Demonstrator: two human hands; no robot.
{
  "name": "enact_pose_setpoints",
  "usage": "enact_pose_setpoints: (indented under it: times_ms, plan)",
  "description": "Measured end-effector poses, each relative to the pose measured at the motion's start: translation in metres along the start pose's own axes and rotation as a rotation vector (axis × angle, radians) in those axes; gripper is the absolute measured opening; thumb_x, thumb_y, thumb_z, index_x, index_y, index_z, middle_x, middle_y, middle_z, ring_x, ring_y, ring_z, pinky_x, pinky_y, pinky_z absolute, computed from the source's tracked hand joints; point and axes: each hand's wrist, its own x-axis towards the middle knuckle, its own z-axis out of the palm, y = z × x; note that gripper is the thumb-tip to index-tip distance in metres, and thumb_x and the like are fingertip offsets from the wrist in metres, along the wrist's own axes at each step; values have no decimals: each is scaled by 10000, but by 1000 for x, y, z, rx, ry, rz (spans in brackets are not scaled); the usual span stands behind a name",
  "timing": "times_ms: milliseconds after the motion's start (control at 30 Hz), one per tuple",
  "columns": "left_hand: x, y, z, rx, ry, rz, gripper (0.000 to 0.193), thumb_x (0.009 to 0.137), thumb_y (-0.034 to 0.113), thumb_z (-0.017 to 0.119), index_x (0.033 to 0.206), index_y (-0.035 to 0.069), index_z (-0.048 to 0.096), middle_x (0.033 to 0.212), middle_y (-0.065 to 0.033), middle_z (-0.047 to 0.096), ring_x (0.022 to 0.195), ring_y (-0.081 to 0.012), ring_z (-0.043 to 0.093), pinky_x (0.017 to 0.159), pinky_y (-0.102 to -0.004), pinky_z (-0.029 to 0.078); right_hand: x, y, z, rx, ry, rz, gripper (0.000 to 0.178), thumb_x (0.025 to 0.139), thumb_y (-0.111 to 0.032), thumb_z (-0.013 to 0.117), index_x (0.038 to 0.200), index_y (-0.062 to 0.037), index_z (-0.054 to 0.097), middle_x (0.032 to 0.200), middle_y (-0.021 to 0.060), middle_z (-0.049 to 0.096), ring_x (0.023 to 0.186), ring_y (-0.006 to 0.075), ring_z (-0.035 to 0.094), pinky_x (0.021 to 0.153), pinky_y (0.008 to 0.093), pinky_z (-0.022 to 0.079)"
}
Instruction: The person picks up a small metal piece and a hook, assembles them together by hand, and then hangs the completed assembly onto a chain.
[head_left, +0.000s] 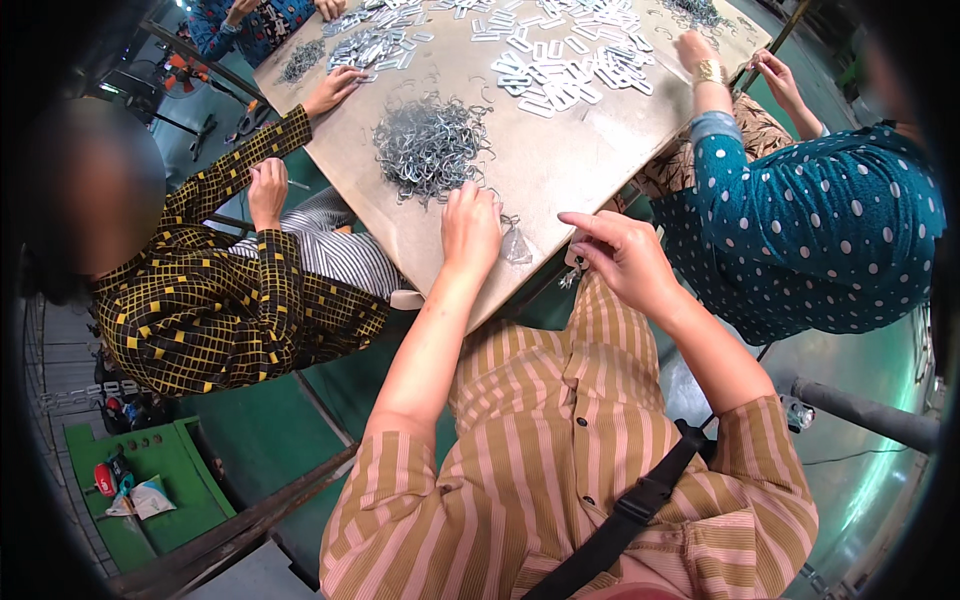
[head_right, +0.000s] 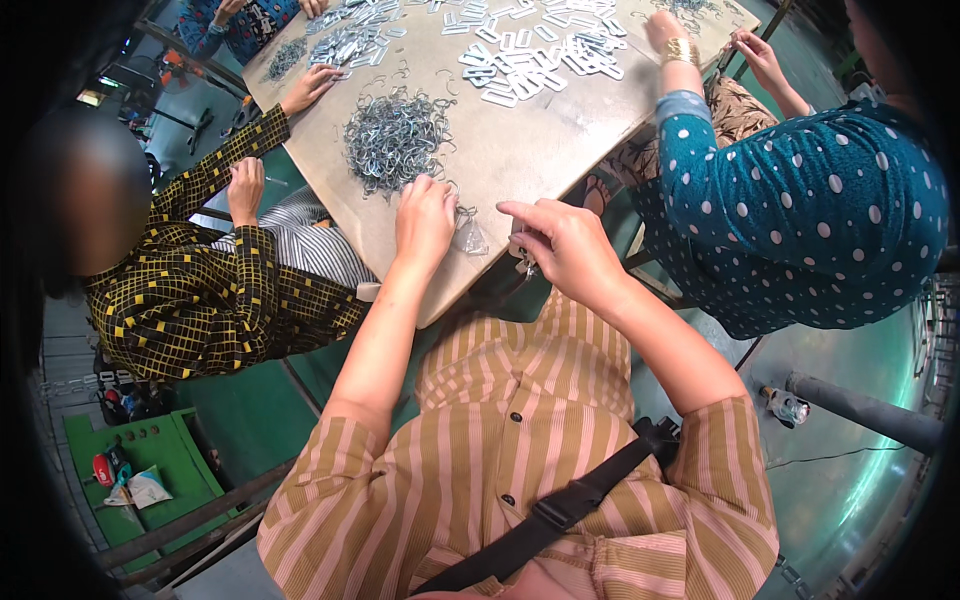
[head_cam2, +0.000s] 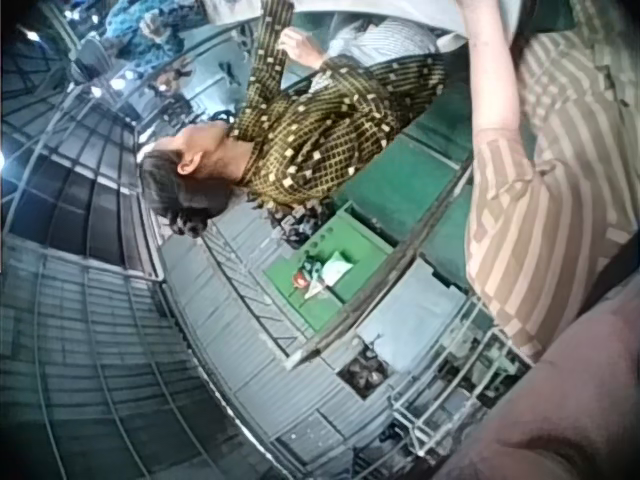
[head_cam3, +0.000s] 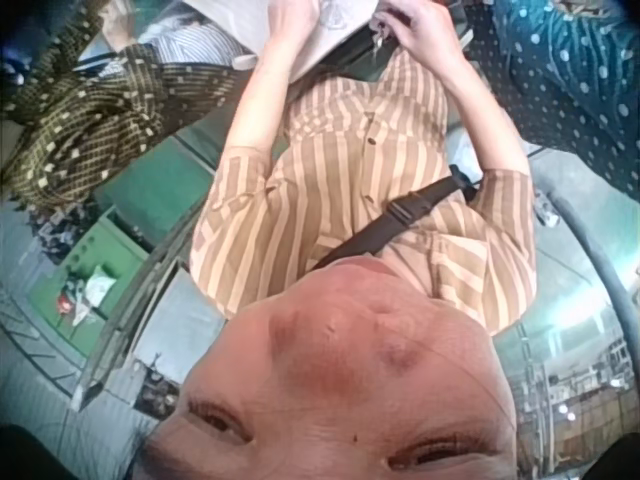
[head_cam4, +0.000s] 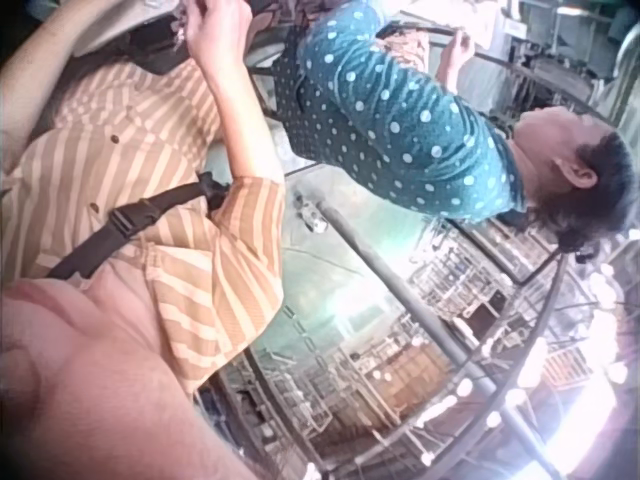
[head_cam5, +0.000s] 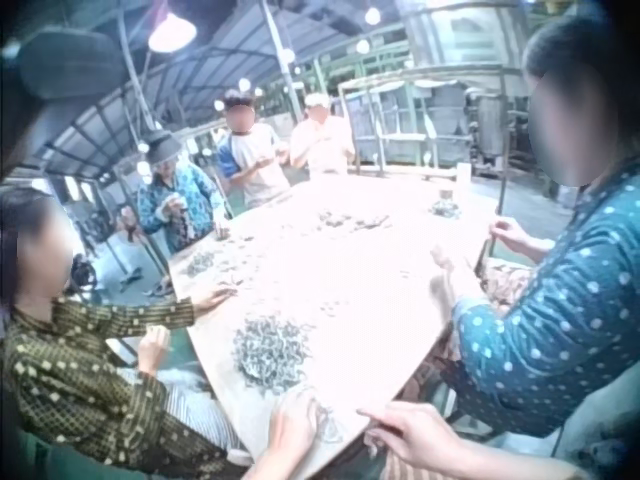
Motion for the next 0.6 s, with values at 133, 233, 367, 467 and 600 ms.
enact_pose_setpoints:
  times_ms: [133,233,367,467,600]
  plan:
    - [19,3,26,286,-264,-29,163,765,91,561,703,33,699,884,-139,633,836,-298,622,705,-393,531,-2,-6,-2,-74,18,-78,365,754,13,658,1110,-66,633,791,136,623,691,300,611,628,358,489]
    - [35,18,26,326,-367,-70,157,754,75,561,711,31,706,843,-138,656,771,-323,653,633,-372,549,-4,-5,-5,-102,17,-63,379,759,0,660,1129,-76,624,787,132,611,695,305,602,633,368,485]
    - [40,11,23,354,-320,-25,118,710,45,579,698,5,689,781,-171,661,730,-337,670,629,-387,552,-3,-5,-9,-115,-4,-61,397,763,13,644,1148,-78,615,790,133,592,708,307,596,646,376,483]
    - [37,-5,10,230,-366,-44,106,730,53,593,707,-10,674,702,-178,658,656,-243,678,595,-347,543,-2,-5,-10,-132,-23,-53,427,757,24,639,1170,-76,601,791,137,585,715,308,596,653,378,481]
    - [24,30,-34,-719,-287,-287,86,758,47,683,788,-18,636,689,-64,655,627,-82,610,583,-243,502,-1,7,-10,-105,-6,-40,587,742,36,641,1297,-93,503,789,147,582,721,313,595,659,385,474]
